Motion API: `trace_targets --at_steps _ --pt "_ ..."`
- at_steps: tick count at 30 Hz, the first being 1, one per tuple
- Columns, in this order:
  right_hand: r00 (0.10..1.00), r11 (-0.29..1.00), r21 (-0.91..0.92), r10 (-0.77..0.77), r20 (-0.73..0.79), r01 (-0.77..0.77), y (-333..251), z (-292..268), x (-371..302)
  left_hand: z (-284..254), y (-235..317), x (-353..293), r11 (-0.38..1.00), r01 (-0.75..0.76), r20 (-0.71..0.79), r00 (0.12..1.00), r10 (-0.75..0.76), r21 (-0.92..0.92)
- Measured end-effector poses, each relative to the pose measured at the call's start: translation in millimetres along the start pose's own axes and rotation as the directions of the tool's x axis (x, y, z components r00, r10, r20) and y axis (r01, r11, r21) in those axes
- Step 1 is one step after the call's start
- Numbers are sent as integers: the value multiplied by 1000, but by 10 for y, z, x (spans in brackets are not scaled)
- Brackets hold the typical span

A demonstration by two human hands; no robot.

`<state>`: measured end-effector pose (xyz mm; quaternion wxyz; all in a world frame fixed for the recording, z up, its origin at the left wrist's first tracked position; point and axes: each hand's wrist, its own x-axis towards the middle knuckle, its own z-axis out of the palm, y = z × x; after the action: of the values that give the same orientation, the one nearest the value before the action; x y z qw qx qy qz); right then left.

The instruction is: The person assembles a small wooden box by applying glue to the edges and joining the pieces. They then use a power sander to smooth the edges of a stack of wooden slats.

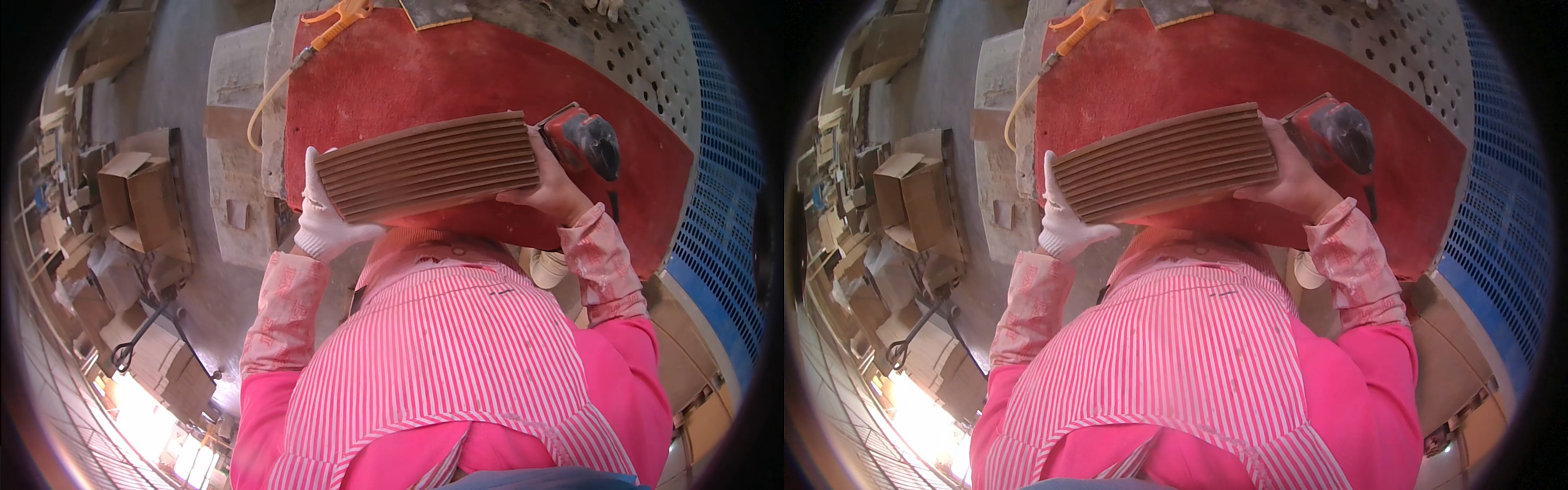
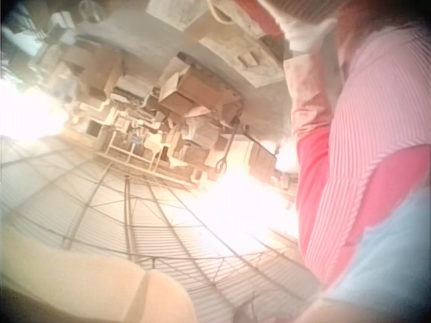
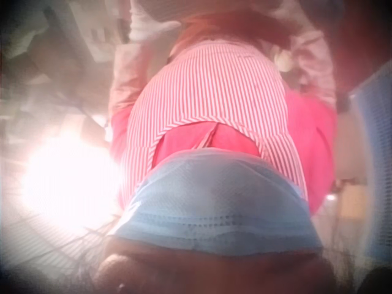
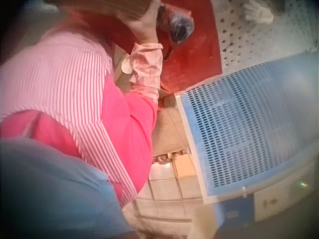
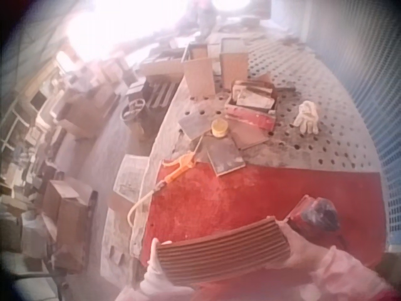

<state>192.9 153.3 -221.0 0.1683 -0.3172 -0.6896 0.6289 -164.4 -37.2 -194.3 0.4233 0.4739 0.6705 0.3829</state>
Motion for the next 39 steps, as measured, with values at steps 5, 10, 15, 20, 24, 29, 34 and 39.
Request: trace_targets --at_steps 5,10,15,20,24,29,34,39 --pt "987 962 230 159 -31 -148 -186 73 236 -37 -29 101 973 182 -18 982 -186 -143" --pt "941 888 322 276 195 -327 -430 155 931 -40 -43 -273 695 335 -58 878 -476 -637" --pt "873 761 437 361 327 -479 -398 252 1330 66 -44 -852 317 306 74 813 -577 -897" --pt "931 646 671 277 237 -363 -249 443 950 318 -179 -1017 150 175 66 835 -547 -973" --pt "927 696 687 365 -89 -208 -239 993 500 407 -285 -1002 214 170 43 868 -495 -962" --pt "882 800 510 446 -153 -316 -356 1562 174 502 -197 -929 514 104 -194 847 -494 -851" --pt "813 584 715 581 -38 -385 -395 1815 -6 657 106 -918 546 75 -220 863 -454 -834" --pt "863 525 809 504 -45 -265 -376 1849 -62 829 300 -976 297 202 31 870 -493 -933"
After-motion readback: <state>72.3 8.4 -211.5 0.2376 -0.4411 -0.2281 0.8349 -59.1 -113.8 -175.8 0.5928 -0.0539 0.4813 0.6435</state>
